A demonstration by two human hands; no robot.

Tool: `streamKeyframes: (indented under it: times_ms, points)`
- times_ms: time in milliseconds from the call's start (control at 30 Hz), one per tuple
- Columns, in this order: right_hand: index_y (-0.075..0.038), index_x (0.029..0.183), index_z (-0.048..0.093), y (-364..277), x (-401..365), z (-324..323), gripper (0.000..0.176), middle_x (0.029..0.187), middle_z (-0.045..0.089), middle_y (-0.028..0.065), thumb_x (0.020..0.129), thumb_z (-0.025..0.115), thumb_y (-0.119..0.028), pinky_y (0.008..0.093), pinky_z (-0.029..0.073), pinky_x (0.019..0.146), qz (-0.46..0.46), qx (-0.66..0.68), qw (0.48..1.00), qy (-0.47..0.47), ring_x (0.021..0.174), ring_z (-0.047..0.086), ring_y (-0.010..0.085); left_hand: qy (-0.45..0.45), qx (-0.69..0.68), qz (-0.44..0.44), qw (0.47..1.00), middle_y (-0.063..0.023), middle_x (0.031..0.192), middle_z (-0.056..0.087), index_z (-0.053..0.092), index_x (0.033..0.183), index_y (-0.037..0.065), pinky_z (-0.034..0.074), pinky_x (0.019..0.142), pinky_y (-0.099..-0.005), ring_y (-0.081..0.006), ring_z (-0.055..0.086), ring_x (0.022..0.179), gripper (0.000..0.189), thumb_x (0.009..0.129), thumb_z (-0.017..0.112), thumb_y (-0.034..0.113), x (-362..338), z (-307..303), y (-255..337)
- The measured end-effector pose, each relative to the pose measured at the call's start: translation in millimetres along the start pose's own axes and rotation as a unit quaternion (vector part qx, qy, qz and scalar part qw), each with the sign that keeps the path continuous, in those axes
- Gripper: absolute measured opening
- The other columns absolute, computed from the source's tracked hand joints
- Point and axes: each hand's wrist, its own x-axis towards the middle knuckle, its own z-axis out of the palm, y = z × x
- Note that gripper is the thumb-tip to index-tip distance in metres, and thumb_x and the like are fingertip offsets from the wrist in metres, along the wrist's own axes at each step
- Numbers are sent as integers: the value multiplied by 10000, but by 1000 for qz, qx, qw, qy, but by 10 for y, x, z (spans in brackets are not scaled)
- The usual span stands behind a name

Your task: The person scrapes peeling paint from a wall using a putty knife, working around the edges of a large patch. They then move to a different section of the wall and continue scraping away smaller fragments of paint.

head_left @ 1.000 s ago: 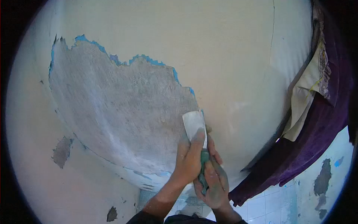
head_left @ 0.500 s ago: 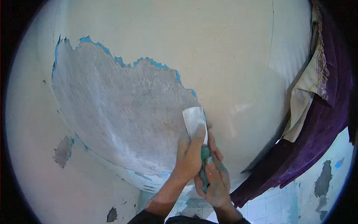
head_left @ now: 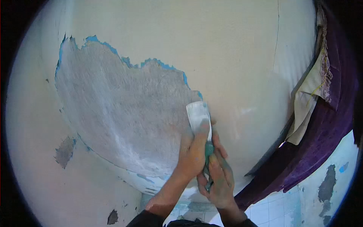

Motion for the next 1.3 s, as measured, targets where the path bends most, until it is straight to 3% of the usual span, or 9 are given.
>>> streamKeyframes:
  times_ms: [133,333,433,633,733,967,1200,1233,1300]
  points:
    - [-4,1373,336,-19,-96,15,485,828,502,-5,1031,409,-340,159,364,470,37,21,999,5,568,446,29,6,-9,-26,1000,-58,713,507,468,1082,-18,516,500,-316,-213,600,543,352,1016,426,325,-29,-16,-4]
    - [22,1362,334,-50,-41,96,493,701,486,6,1038,355,-349,188,341,367,-30,-44,999,-8,441,400,40,-14,-20,-16,1000,-58,699,503,466,1084,-12,521,492,-313,-206,598,545,353,1017,416,331,-7,-45,-24]
    - [23,1337,356,41,7,58,477,690,483,2,1039,356,-350,199,341,363,-29,-74,996,36,436,397,44,-17,9,1,1000,-60,696,502,461,1084,-17,521,492,-313,-202,595,544,346,1020,408,320,9,-22,49]
    - [10,1336,375,73,72,74,483,694,483,7,1039,348,-370,193,313,356,-131,-127,983,6,412,367,45,-10,0,-7,1000,-58,699,505,470,1081,-13,526,487,-306,-202,589,540,334,1020,419,311,5,-56,-2]
    - [-6,1344,374,-11,15,102,477,715,487,4,1039,353,-372,179,311,362,-37,-34,999,-11,438,366,34,0,-26,-23,999,-54,698,504,476,1078,-8,518,487,-301,-194,582,535,321,1020,417,303,6,11,134]
    - [7,1425,300,16,-8,151,505,726,491,9,1048,338,-327,176,335,382,-21,18,1000,2,461,373,32,-9,-8,-19,1000,-53,701,498,477,1053,-7,516,494,-318,-203,594,546,317,1017,415,302,-14,-48,77]
    - [25,1360,350,27,20,290,480,718,481,7,1049,341,-342,175,317,371,-37,39,997,59,436,345,32,-31,1,-9,999,-63,702,509,473,1078,-15,516,505,-307,-202,610,561,324,1021,412,298,12,-103,51]
    - [19,1335,367,79,0,115,450,780,496,11,1045,370,-325,168,344,412,-47,-29,998,-4,492,400,31,-36,10,-8,999,-65,706,523,471,1102,-28,515,518,-300,-196,620,572,354,1028,407,312,26,-143,15]
    - [20,1346,363,215,-3,80,455,795,498,9,1042,382,-319,163,355,428,-47,-26,998,32,515,424,30,-39,20,-14,999,-69,709,538,471,1124,-40,512,532,-292,-190,629,582,381,1035,399,324,4,-168,-5]
